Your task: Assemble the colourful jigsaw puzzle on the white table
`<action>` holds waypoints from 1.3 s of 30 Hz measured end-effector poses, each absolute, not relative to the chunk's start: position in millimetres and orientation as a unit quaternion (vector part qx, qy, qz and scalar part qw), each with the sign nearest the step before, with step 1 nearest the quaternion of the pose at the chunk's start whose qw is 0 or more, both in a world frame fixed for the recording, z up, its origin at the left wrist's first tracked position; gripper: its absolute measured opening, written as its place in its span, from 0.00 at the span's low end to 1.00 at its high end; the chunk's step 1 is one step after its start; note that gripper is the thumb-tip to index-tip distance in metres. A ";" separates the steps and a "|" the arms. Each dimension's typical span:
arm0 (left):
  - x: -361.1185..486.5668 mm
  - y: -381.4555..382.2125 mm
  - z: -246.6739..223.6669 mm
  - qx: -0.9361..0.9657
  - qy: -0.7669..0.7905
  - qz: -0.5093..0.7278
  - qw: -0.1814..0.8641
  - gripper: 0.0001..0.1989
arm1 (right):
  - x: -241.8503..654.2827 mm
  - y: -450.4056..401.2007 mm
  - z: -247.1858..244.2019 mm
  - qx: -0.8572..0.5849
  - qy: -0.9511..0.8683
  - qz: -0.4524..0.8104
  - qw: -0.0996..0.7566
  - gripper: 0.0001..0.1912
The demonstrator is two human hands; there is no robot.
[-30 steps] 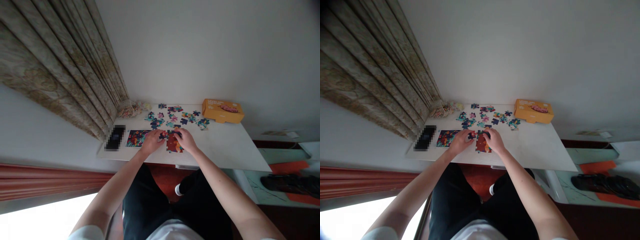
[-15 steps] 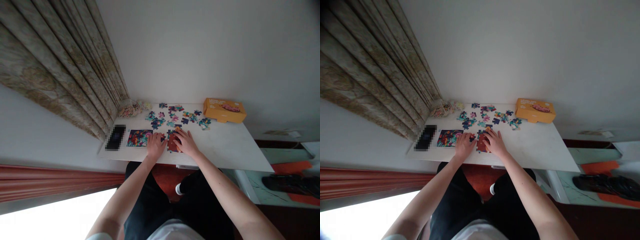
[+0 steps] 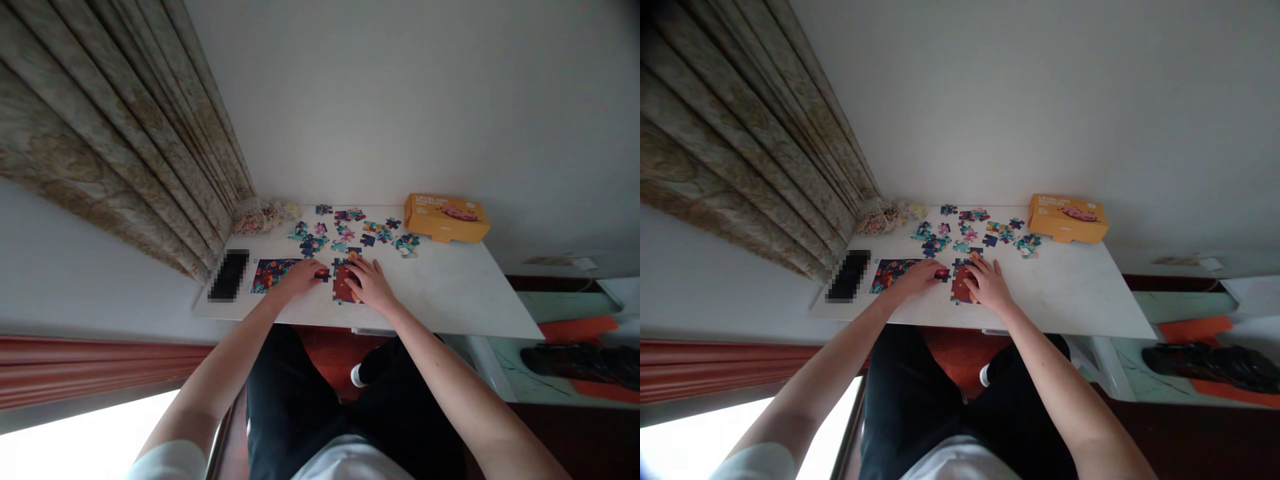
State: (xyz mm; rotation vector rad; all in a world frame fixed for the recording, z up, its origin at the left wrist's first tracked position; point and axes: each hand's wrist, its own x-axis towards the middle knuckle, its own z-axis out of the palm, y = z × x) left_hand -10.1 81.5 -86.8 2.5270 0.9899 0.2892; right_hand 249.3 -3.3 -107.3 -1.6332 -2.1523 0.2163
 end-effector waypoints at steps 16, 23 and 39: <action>-0.9 73.0 -98.4 0.918 0.318 0.133 0.195 0.13 | 250.3 -2.0 -108.8 -0.587 -0.778 0.076 0.211 0.22; 0.9 57.2 -90.2 0.938 0.301 0.134 0.111 0.13 | 250.2 -2.9 -107.8 -0.589 -0.777 0.078 0.211 0.21; 21.8 18.8 -108.2 0.935 0.290 0.165 0.116 0.23 | 265.7 3.0 -104.4 -0.568 -0.795 0.082 0.197 0.23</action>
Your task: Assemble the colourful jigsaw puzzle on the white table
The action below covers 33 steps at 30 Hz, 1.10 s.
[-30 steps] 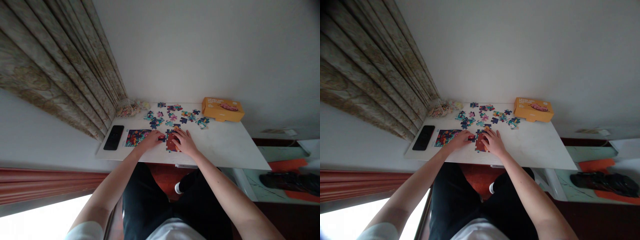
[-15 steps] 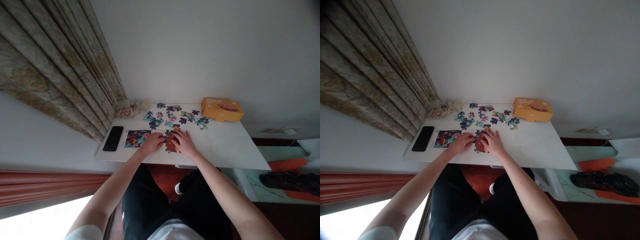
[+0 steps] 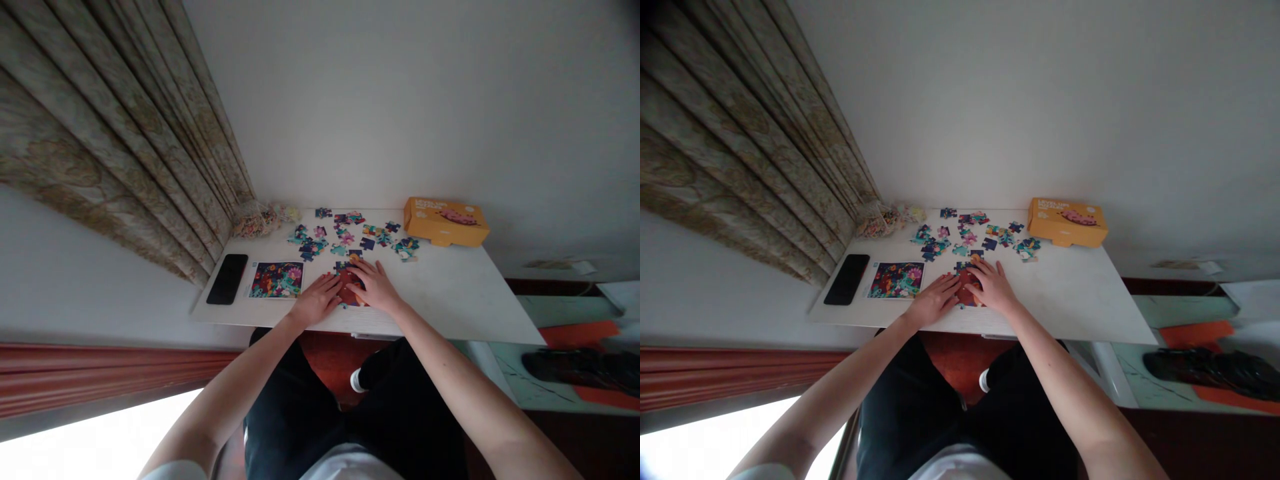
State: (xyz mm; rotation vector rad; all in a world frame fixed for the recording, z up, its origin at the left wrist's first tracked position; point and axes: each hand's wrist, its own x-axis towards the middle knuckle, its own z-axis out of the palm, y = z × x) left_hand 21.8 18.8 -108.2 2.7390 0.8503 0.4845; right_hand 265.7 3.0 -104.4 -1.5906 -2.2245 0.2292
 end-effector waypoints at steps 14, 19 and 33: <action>24.9 18.9 -110.4 0.937 0.279 0.171 0.123 0.23 | 265.6 -2.6 -103.7 -0.575 -0.780 0.087 0.230 0.21; 29.0 20.4 -106.4 0.935 0.281 0.171 0.131 0.21 | 266.1 -3.7 -105.3 -0.578 -0.774 0.090 0.244 0.21; 38.7 -0.2 -98.2 0.912 0.326 0.219 0.117 0.19 | 270.2 104.9 -85.7 -0.645 -0.723 0.054 0.239 0.18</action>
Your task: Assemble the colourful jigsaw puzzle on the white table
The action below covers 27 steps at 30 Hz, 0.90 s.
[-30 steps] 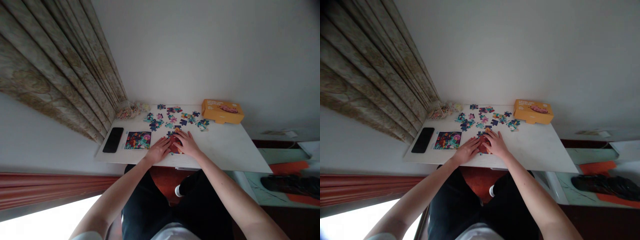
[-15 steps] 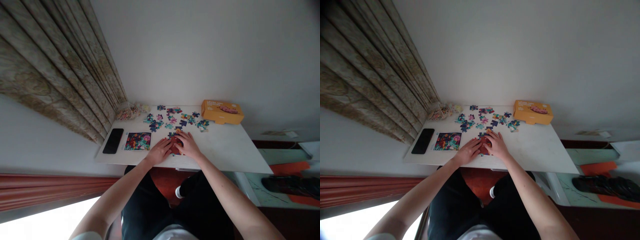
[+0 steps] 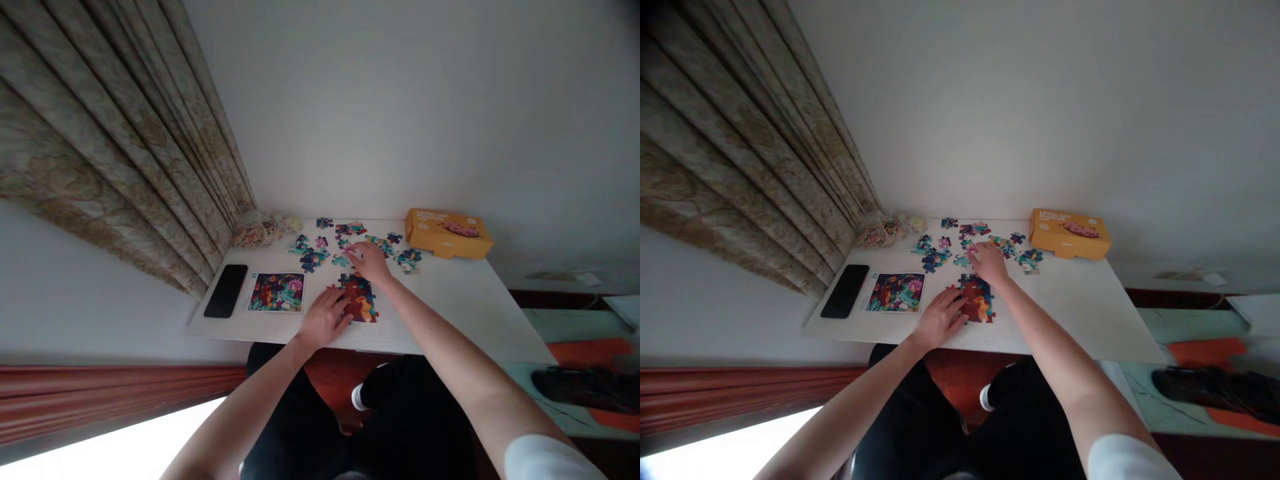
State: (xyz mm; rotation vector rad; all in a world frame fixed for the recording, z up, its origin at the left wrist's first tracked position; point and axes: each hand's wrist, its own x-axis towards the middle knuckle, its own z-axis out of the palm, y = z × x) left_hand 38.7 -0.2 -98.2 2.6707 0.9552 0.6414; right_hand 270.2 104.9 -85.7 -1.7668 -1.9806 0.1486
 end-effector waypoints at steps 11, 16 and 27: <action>42.8 -8.4 -95.3 0.917 0.328 0.195 0.116 0.21 | 247.7 244.1 -74.1 -0.688 -0.717 0.093 0.065 0.29; 43.3 -9.7 -92.1 0.922 0.321 0.185 0.114 0.19 | 258.2 252.0 -77.7 -0.683 -0.725 0.075 0.048 0.26; 43.9 -9.1 -93.0 0.924 0.317 0.186 0.101 0.17 | 271.5 229.6 -69.5 -0.685 -0.668 0.152 0.248 0.10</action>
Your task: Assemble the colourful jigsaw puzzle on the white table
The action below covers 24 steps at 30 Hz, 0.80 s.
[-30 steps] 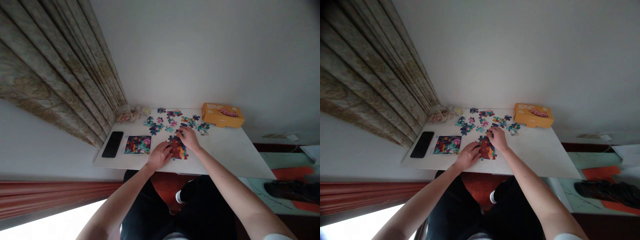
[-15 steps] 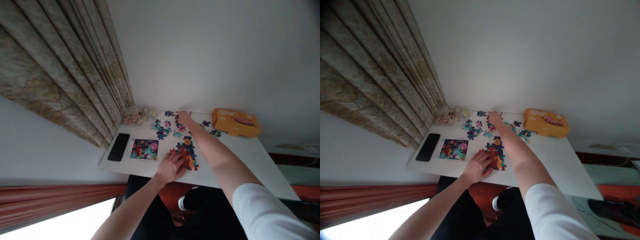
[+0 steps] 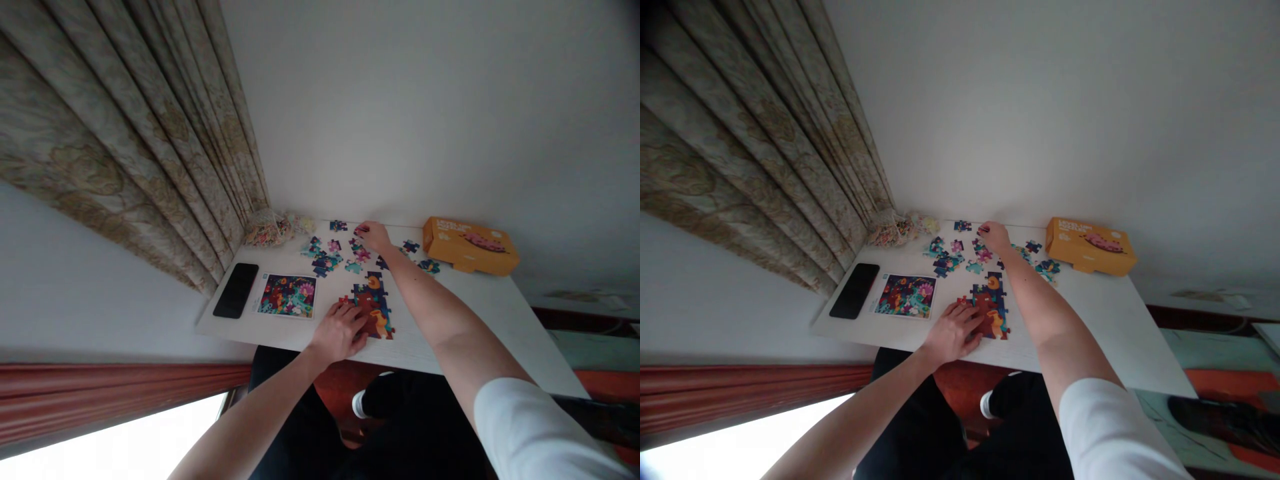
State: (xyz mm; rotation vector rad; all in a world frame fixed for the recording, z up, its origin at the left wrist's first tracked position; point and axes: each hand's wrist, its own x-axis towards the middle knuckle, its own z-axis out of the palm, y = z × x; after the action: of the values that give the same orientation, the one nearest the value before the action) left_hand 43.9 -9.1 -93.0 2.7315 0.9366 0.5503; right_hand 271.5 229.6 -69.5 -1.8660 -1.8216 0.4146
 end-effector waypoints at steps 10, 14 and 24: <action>45.5 -9.7 -89.2 0.928 0.308 0.194 0.084 0.15 | 250.8 127.7 -64.0 -0.517 -0.594 0.484 0.381 0.21; 41.7 -7.4 -93.5 0.914 0.299 0.256 0.093 0.13 | 241.5 100.3 -67.5 -0.497 -0.597 0.545 0.316 0.24; 32.4 61.5 -74.2 0.692 0.491 0.332 0.413 0.19 | 239.4 65.0 -64.3 -0.505 -0.648 0.504 0.267 0.21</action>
State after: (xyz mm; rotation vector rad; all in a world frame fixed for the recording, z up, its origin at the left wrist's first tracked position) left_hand 32.4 61.5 -74.2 1.7398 1.2347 0.8347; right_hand 239.4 65.0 -64.3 -1.3618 -1.7503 1.3596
